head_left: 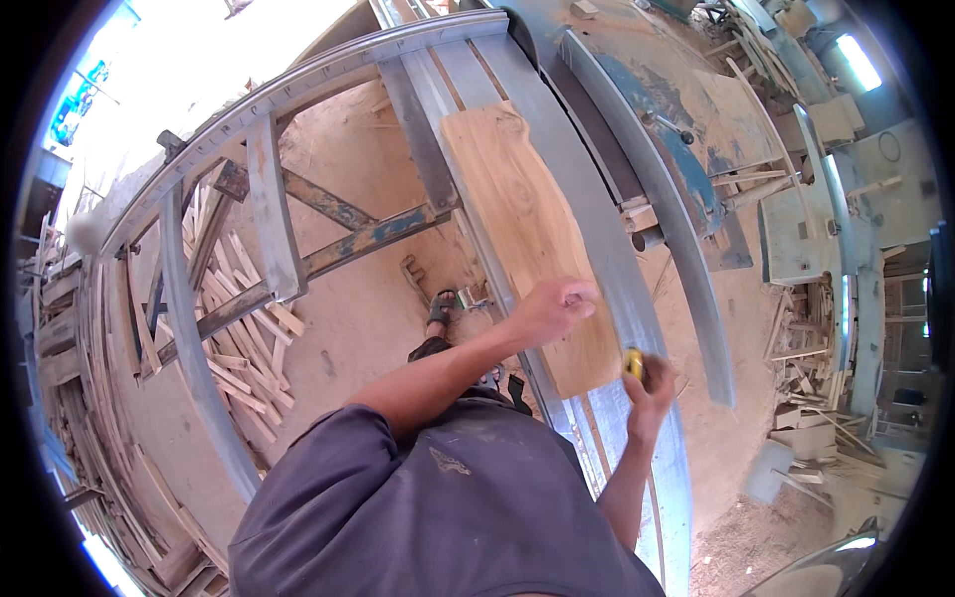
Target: The person measures a piece of wood with a tape measure and marks it with a pencil. They then use a table saw to cut the wood along the marked line. The person repeats the measuring and cutting process on the resulting pieces.
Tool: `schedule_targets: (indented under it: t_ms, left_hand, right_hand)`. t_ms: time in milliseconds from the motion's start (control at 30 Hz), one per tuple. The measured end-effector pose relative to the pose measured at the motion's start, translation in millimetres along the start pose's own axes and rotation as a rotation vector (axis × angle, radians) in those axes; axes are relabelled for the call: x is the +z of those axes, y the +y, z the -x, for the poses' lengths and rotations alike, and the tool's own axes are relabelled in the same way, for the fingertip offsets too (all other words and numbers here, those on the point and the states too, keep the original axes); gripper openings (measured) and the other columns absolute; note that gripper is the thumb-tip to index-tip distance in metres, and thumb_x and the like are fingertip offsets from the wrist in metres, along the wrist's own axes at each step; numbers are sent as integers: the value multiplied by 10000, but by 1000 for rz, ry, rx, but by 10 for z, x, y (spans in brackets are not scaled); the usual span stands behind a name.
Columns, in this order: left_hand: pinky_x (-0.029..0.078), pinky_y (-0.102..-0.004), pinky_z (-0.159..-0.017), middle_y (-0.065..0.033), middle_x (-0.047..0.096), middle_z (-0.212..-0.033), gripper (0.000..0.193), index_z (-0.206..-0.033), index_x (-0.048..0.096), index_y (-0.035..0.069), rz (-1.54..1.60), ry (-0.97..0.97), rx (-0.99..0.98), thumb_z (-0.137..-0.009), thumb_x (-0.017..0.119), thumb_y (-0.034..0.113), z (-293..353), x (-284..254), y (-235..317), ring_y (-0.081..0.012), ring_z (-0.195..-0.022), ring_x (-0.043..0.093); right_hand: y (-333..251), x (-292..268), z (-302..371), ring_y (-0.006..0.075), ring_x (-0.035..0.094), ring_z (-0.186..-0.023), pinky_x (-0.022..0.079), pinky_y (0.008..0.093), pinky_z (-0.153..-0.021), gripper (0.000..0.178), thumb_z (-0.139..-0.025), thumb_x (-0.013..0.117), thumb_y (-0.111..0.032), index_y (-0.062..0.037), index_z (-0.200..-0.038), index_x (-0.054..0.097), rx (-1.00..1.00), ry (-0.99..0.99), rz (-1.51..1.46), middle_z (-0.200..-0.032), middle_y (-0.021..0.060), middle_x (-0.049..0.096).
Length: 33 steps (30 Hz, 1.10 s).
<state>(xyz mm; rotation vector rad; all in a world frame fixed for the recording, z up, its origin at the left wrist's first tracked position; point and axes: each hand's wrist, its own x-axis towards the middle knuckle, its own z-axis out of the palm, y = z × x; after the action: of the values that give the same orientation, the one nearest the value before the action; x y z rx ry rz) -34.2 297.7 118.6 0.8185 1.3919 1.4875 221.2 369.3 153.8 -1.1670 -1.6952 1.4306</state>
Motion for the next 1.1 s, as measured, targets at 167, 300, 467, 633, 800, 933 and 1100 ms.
schedule_targets:
  t_ms: [167,300,467,633,800,933,1100]
  left_hand:
    - [521,-272,-802,-30,696,-945,202,-1105,702,-10,29,-35,-41,-912,665,38,-425,-589,76,-91,-891,636]
    - [526,-242,-763,9,687,-916,181,-1061,722,-3,121,160,40,-885,690,-30,-733,-1336,40,-83,-836,636]
    - [523,-220,-735,8,674,-888,272,-1073,715,9,338,383,42,-831,701,-113,-1164,-2226,27,-76,-804,624]
    - [521,-232,-750,-38,688,-932,472,-1338,575,-43,170,793,52,-881,692,-29,-1584,-2979,-186,-102,-810,635]
    - [521,-258,-714,-55,706,-870,442,-1261,648,-71,15,808,-76,-858,744,84,-1823,-3245,-237,-98,-791,635]
    - [525,-263,-726,-66,723,-885,433,-1229,668,-81,-33,743,-126,-868,760,141,-1902,-3240,-133,-105,-800,647]
    - [528,-262,-728,-72,734,-924,384,-1174,694,-77,-25,714,-133,-873,768,150,-1918,-3258,-197,-108,-806,649]
  right_hand:
    - [-453,1234,-928,184,643,-1084,501,333,-977,465,-784,726,4,36,-1229,593,-1,-372,11,-1166,119,662]
    - [-756,2044,-1556,244,647,-1113,490,342,-999,478,-776,718,9,-8,-1245,623,-113,-552,241,-1191,137,666]
    - [-843,3013,-2259,382,558,-1211,443,426,-1064,524,-773,663,37,-57,-1288,636,-427,-702,484,-1250,192,623]
    - [-720,3513,-3091,410,530,-1163,448,458,-1029,521,-760,615,57,-119,-1242,704,-697,-456,822,-1243,178,613]
    - [-685,3681,-3573,394,526,-1137,456,468,-999,474,-753,626,20,-168,-1168,756,-769,-326,981,-1233,163,614]
    - [-677,3729,-3692,389,517,-1147,452,461,-1008,469,-762,639,6,-177,-1178,756,-749,-291,1047,-1243,145,608]
    - [-644,3749,-3699,379,509,-1173,446,459,-1025,453,-774,661,-13,-173,-1187,751,-675,-301,1052,-1259,141,598]
